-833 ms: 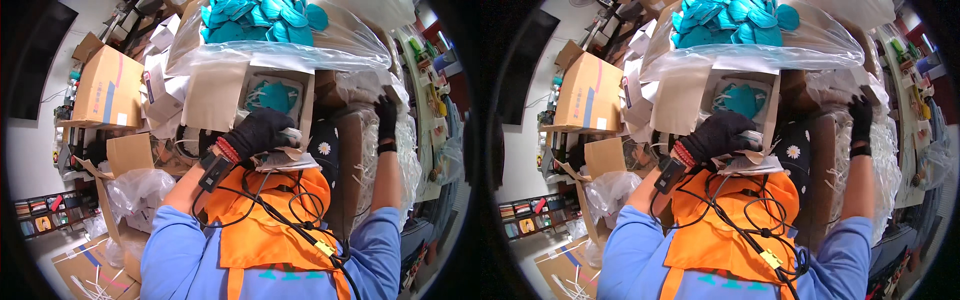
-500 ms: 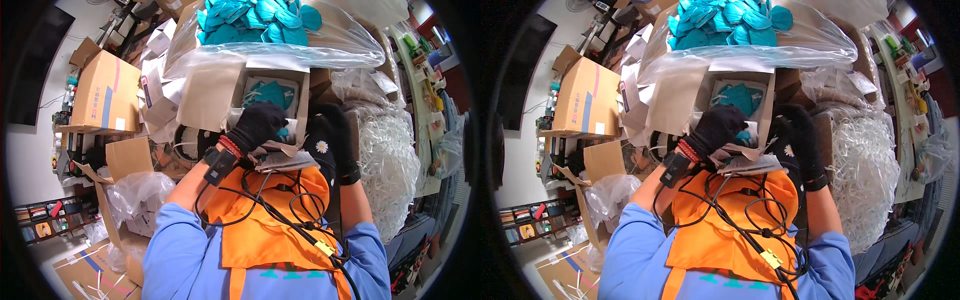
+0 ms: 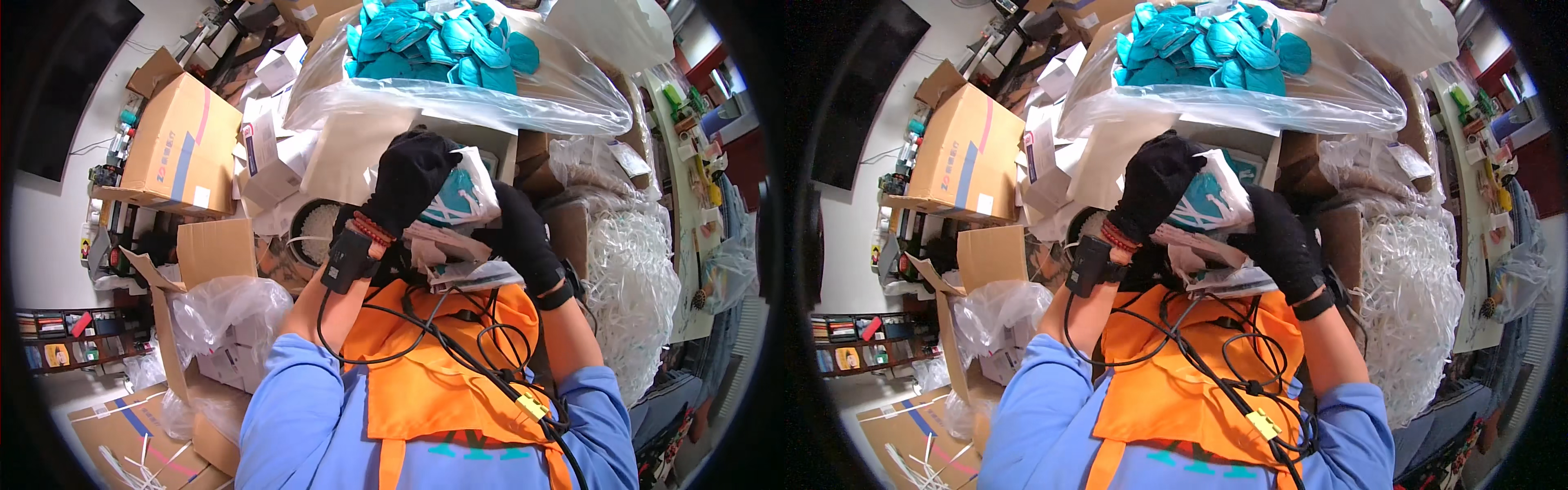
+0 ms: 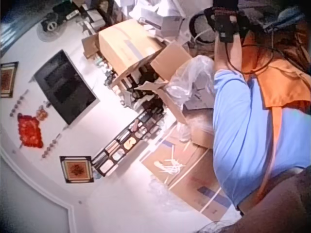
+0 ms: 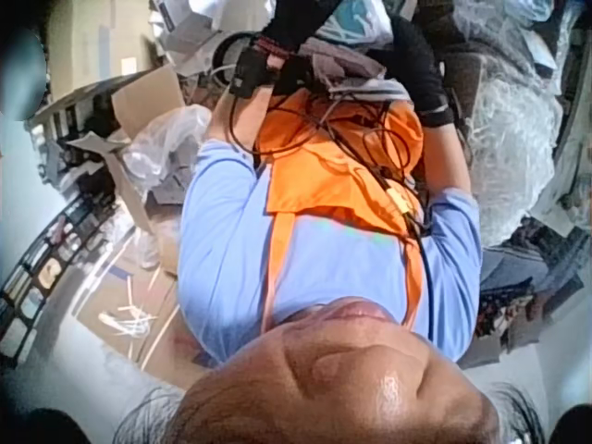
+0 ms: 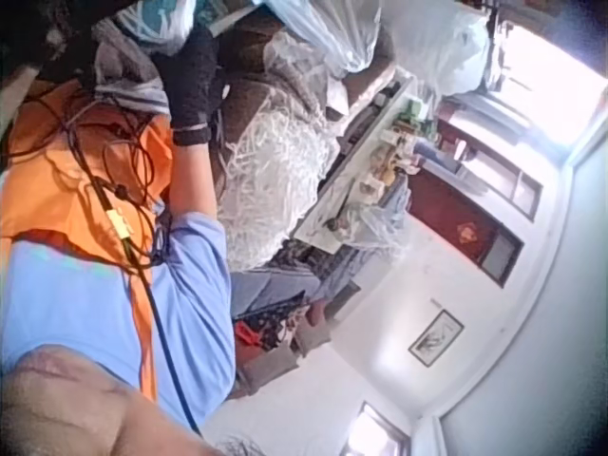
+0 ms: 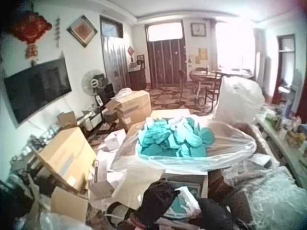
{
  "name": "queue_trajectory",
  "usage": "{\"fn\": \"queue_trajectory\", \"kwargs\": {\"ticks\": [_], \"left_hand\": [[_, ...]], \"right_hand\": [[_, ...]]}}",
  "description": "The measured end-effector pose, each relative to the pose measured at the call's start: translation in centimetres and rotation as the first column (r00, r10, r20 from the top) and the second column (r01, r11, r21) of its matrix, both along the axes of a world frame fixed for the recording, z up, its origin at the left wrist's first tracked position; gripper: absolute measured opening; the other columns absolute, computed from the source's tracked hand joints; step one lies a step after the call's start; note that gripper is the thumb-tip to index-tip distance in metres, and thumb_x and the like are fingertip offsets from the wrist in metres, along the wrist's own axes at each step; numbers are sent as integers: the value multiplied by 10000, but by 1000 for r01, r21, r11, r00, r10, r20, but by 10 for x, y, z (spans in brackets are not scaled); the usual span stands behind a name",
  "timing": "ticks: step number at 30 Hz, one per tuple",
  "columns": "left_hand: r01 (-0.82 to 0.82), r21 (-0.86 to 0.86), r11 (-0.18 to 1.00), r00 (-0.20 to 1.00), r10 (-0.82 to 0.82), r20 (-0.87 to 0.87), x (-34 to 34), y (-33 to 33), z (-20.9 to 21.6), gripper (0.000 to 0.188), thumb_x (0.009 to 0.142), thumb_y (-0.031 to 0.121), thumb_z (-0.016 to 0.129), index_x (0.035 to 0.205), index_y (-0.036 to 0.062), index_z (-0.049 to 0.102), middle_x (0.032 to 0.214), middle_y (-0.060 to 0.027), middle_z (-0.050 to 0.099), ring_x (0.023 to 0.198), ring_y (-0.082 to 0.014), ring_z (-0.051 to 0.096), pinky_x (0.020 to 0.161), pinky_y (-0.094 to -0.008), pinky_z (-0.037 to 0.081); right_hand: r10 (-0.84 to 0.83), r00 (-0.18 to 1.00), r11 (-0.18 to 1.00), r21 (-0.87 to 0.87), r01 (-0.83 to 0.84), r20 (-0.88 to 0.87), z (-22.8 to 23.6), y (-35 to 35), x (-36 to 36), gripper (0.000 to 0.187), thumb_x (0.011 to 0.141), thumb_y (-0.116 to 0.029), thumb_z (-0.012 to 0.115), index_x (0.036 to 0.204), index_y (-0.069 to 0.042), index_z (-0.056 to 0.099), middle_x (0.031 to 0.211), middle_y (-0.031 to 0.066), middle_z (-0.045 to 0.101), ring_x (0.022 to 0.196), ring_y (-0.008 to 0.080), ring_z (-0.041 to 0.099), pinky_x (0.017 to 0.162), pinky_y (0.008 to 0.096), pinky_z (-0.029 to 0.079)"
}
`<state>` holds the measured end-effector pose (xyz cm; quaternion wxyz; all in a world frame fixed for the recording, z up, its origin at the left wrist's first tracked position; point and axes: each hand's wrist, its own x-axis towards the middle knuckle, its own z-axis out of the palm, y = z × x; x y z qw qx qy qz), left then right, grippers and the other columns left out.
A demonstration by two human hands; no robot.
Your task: Sort and inspect green surgical face masks by organizing them into stacks and placing them in boxes.
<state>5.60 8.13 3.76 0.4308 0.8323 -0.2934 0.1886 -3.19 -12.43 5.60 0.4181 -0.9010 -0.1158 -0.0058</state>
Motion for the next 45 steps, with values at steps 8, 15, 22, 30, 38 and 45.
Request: {"fn": "queue_trajectory", "kwargs": {"ticks": [8, 15, 22, 30, 38, 45], "left_hand": [[-6, -334, 942, 979, -63, -194, 10, -11, -15, 150, 844, 153, 658, 871, 6, 664, 828, -156, 660, 788, -317, 628, 729, -374, 499], [-165, -363, 917, 985, 168, -25, 4, -3, -35, 233, 814, 212, 710, 951, 30, 662, 924, -126, 657, 886, -274, 636, 800, -376, 499], [344, 422, 839, 936, -266, -232, -49, 54, -21, 380, 730, 395, 749, 917, 78, 654, 860, -129, 625, 866, -325, 626, 746, -412, 503], [324, 459, 827, 943, -321, -87, -96, 8, -71, 150, 788, 230, 637, 812, 82, 639, 778, -108, 647, 782, -301, 663, 658, -411, 531], [328, 551, 767, 944, -282, -169, -95, 12, -48, 216, 820, 314, 628, 788, 101, 628, 764, -121, 632, 742, -305, 653, 626, -411, 523], [194, 199, 961, 961, -145, -236, -91, 23, -29, 230, 878, 293, 601, 820, 72, 631, 760, -131, 623, 732, -337, 634, 640, -415, 510]], "right_hand": [[-63, 996, 968, 238, 77, -65, 11, 1, -2, 291, 828, -124, 687, 1073, -4, 585, 880, 144, 642, 824, 243, 635, 721, 347, 490], [-107, 994, 992, -61, 107, 13, -19, 7, 6, 205, 873, -212, 618, 966, -30, 616, 830, 183, 636, 751, 343, 637, 642, 386, 485], [-241, 936, 951, -127, 280, 258, -2, 13, 6, 145, 862, -209, 628, 856, -65, 644, 785, 158, 630, 737, 341, 640, 595, 373, 484], [-7, 867, 809, -507, 298, 498, -8, 12, 0, 58, 822, -149, 632, 777, -119, 611, 713, 103, 580, 654, 296, 614, 548, 379, 470], [43, 877, 894, -410, 180, 479, -6, 1, -14, 72, 833, -121, 601, 763, -106, 593, 691, 105, 558, 639, 311, 598, 537, 392, 457], [27, 870, 869, -442, 223, 493, -15, -16, -16, 28, 809, -113, 601, 808, -108, 628, 729, 94, 595, 653, 297, 611, 553, 385, 461]]}}
